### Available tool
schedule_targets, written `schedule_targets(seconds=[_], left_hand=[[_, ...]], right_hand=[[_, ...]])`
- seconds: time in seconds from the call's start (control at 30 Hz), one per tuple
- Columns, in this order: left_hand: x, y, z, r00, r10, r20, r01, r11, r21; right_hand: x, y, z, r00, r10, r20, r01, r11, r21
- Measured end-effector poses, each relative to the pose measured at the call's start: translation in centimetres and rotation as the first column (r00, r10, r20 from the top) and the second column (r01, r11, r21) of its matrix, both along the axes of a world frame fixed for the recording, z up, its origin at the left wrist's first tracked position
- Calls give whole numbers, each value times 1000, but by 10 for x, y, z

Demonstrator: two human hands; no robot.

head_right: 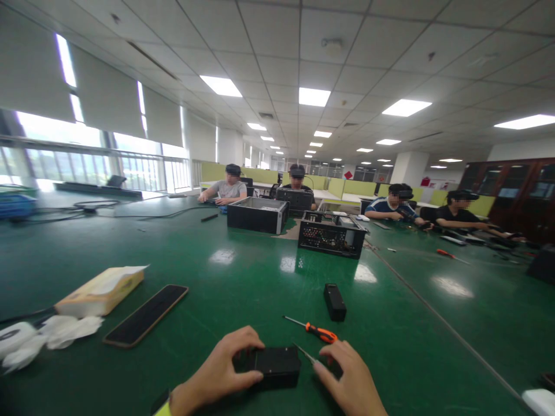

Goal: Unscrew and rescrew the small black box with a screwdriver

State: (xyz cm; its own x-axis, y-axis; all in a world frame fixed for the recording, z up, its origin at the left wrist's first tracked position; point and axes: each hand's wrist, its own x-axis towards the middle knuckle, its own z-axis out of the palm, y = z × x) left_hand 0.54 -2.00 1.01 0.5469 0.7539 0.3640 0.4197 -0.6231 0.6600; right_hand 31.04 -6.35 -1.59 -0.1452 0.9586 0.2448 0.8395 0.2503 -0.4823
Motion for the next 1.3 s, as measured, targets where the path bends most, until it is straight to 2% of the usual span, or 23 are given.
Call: schedule_targets(seconds=[0.13, 0.3, 0.4, 0.57, 0.67, 0.73, 0.77, 0.83, 0.9, 1.07, 1.3], left_hand=[[0, 3, -2, 1000, 3, -3, -3, 1000, -9], [0, 4, -6, 1000, 21, -2, -21, 999, -39], [-1, 4, -8, 999, 48, -19, -49, 997, -59], [-3, 4, -9, 1000, 1, 32, -1, 1000, -3], [-6, 7, -8, 991, 67, 117, -71, 997, 29], [-8, 9, -8, 980, 118, 162, -128, 990, 53], [-9, 10, -8, 976, 132, 171, -145, 987, 64], [-9, 11, -9, 976, 142, 163, -155, 985, 73], [-7, 10, -10, 982, 135, 134, -145, 987, 71], [-3, 8, -11, 988, 125, 86, -132, 988, 82], [-4, 10, -12, 986, 143, 83, -149, 986, 69]], right_hand=[[-16, 9, 9, 996, 85, -2, -85, 996, 16], [-48, 25, 24, 978, 210, 6, -209, 974, -87], [-61, 25, 28, 958, 287, 1, -286, 954, -89], [-67, 21, 26, 958, 271, -88, -274, 961, -27], [-58, 27, 25, 978, 154, -143, -149, 988, 46], [-46, 36, 22, 984, -34, -175, 53, 994, 100], [-37, 42, 21, 972, -148, -181, 170, 979, 114], [-19, 54, 17, 919, -363, -156, 382, 916, 121], [-2, 64, 14, 870, -479, -122, 492, 862, 123], [16, 78, 8, 828, -556, -69, 560, 818, 131], [9, 89, -4, 854, -505, -126, 520, 837, 169]])
